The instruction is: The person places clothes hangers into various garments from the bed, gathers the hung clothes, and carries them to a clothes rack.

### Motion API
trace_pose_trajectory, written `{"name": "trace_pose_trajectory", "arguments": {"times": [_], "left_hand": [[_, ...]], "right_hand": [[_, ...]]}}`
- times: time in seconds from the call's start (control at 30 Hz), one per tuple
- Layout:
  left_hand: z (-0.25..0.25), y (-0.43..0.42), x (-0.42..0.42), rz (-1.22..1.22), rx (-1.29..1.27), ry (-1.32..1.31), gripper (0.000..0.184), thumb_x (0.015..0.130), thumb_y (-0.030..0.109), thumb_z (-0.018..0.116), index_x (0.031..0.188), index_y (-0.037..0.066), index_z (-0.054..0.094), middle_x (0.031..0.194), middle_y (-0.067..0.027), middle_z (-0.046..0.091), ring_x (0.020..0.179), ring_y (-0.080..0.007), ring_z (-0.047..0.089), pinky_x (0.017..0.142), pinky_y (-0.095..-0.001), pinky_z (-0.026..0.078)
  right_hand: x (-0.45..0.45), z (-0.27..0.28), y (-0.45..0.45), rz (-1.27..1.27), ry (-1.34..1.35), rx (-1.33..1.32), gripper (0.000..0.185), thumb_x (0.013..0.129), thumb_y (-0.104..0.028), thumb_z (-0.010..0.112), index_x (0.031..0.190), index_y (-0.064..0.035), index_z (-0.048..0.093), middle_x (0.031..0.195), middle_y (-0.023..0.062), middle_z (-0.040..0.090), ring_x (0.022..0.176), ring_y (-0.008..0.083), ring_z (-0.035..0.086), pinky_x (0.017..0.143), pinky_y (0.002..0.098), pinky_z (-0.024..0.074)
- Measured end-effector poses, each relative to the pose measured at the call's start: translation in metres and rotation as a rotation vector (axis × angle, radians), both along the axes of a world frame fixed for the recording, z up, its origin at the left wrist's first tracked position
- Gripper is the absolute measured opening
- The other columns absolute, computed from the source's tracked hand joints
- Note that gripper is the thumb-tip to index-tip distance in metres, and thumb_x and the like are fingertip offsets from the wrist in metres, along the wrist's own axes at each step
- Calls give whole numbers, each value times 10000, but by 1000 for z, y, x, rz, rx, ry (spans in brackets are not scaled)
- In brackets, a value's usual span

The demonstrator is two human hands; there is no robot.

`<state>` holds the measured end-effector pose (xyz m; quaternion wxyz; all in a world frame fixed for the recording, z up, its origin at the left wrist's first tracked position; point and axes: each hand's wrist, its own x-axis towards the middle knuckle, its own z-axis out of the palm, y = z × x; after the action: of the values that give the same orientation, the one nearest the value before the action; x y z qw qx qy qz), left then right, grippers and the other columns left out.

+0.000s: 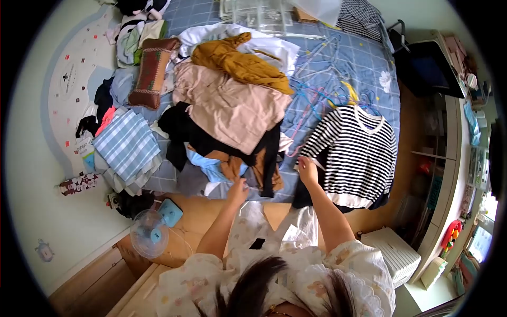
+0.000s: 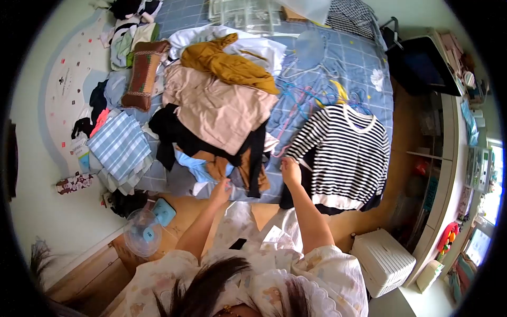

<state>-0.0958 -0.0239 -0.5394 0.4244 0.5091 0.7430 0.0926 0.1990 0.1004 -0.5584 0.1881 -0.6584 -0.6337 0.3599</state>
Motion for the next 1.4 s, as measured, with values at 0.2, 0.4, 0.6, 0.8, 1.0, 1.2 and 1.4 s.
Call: {"name": "trace_pose_trajectory", "arguments": {"times": [0.2, 0.4, 0.6, 0.8, 1.0, 1.2, 1.4], "left_hand": [[-11, -31, -90, 169, 41, -164, 296, 836, 183, 629, 1101, 69, 565, 918, -114, 653, 881, -264, 631, 758, -364, 487], [-12, -57, -147, 266, 92, -184, 263, 859, 179, 619, 1069, 32, 562, 894, -123, 662, 821, -238, 652, 728, -344, 504], [-24, -34, -157, 568, -77, -700, 447, 908, 392, 545, 1171, 31, 529, 1069, -111, 643, 964, -248, 620, 821, -381, 474], [49, 73, -140, 1103, -125, -1568, 673, 895, 555, 485, 1357, 81, 368, 1364, -98, 453, 1211, -248, 470, 958, -417, 419], [-3, 128, -142, 1451, 95, -1599, 456, 925, 419, 484, 1237, 88, 523, 1215, -74, 584, 1100, -241, 564, 943, -413, 463], [34, 107, -157, 1435, 82, -1439, 412, 921, 361, 439, 1181, 59, 545, 1155, -104, 613, 1043, -274, 596, 921, -403, 476], [-86, -30, -217, 1072, -226, -652, 449, 795, 266, 530, 1154, -1, 548, 1161, -162, 597, 1032, -300, 593, 888, -402, 471]], "right_hand": [[-199, 6, 38, 365, -52, 74, 628, 705, -145, 727, 1273, -101, 464, 1308, 100, 436, 1228, 294, 405, 965, 411, 390], [-248, -68, 56, 405, -339, 151, 142, 771, -75, 561, 903, -94, 610, 930, 115, 609, 940, 301, 585, 831, 401, 453], [-240, 60, 49, 351, 60, 265, 108, 770, -13, 532, 859, -40, 587, 809, 151, 568, 798, 377, 568, 699, 426, 467], [-194, 205, -7, 555, 231, 378, 61, 700, 59, 529, 721, 5, 549, 658, 157, 534, 599, 348, 554, 528, 391, 448], [-136, 272, -82, 513, 255, 415, 124, 621, 88, 534, 667, -26, 524, 618, 86, 521, 513, 272, 537, 448, 353, 429], [-87, 194, -128, 711, -385, -41, 43, 747, -89, 578, 726, -78, 613, 743, 67, 606, 731, 273, 613, 636, 390, 491], [-69, 142, -115, 569, -515, -501, 168, 849, -159, 513, 919, -105, 655, 944, 141, 623, 893, 328, 605, 780, 424, 490]]}}
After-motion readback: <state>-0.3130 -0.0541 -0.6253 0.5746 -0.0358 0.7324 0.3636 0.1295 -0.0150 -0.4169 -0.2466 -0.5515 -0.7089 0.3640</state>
